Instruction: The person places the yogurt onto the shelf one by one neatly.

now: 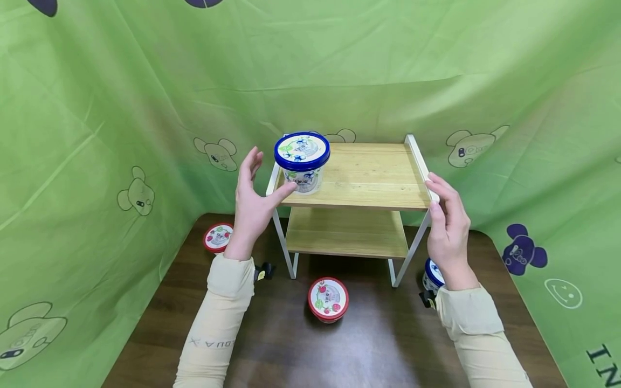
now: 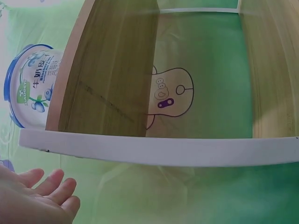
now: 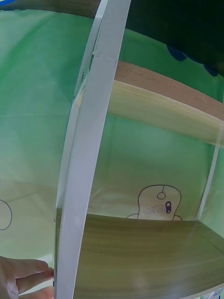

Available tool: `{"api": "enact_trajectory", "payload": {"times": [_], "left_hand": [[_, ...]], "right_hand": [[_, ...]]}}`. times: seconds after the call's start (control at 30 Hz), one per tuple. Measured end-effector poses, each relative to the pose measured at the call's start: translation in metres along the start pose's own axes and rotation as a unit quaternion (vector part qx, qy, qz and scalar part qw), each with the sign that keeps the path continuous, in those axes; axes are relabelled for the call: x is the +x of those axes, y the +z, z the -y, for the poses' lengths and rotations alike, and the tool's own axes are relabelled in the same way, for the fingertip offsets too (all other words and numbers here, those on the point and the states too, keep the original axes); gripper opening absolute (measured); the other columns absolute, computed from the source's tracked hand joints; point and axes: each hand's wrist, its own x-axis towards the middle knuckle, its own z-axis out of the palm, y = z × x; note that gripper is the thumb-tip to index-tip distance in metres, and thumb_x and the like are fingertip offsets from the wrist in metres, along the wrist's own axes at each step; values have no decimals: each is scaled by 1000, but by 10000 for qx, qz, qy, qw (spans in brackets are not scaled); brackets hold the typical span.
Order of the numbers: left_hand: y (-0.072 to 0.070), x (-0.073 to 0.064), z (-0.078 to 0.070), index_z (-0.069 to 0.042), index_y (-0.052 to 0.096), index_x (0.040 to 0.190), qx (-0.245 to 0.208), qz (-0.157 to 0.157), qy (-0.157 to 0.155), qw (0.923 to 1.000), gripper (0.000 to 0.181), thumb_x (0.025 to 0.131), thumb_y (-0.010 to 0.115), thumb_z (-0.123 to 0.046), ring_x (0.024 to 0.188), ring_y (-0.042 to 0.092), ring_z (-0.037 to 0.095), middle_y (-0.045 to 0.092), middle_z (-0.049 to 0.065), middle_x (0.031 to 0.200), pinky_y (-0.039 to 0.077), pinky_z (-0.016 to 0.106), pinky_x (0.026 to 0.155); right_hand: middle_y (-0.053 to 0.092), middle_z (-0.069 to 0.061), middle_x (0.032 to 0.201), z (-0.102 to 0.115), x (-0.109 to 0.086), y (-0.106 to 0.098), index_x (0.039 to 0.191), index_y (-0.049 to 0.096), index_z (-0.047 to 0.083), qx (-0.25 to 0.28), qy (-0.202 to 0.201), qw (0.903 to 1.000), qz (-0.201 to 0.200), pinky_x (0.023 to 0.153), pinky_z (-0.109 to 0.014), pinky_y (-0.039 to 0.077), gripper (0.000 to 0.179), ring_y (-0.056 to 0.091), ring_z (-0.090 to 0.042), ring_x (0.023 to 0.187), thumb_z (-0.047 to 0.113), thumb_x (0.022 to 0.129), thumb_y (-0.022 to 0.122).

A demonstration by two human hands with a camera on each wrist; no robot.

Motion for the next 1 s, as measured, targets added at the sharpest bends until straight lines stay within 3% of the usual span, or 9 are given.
{"api": "enact_trajectory", "payload": {"times": [0.33, 0.77, 1.0], "left_hand": [[-6, -8, 7, -19, 28, 160, -22, -45, -155, 9999, 97, 83, 86, -28, 145, 30, 10, 36, 0, 160, 17, 48, 120], [-10, -26, 29, -16, 32, 159, -68, -172, -394, 9991, 93, 86, 83, -40, 146, 30, 12, 37, 0, 160, 19, 47, 121], [-13, -33, 40, -16, 33, 159, -109, -238, -561, 9981, 83, 92, 78, -34, 146, 30, 15, 37, 0, 160, 18, 47, 121]], "right_hand": [[56, -31, 136, 0, 0, 1, 124, 57, -17, 8, 20, 10000, -14, 113, -37, 38, 33, 51, -37, 133, 1, 100, 44], [55, -31, 137, 0, 0, 1, 124, 57, -17, 1, 9, 10000, -22, 113, -37, 39, 33, 51, -37, 132, 1, 100, 44], [55, -32, 136, 0, -1, 0, 124, 57, -17, 8, 9, 10000, -40, 113, -36, 39, 32, 51, -37, 132, 0, 100, 44]]}}
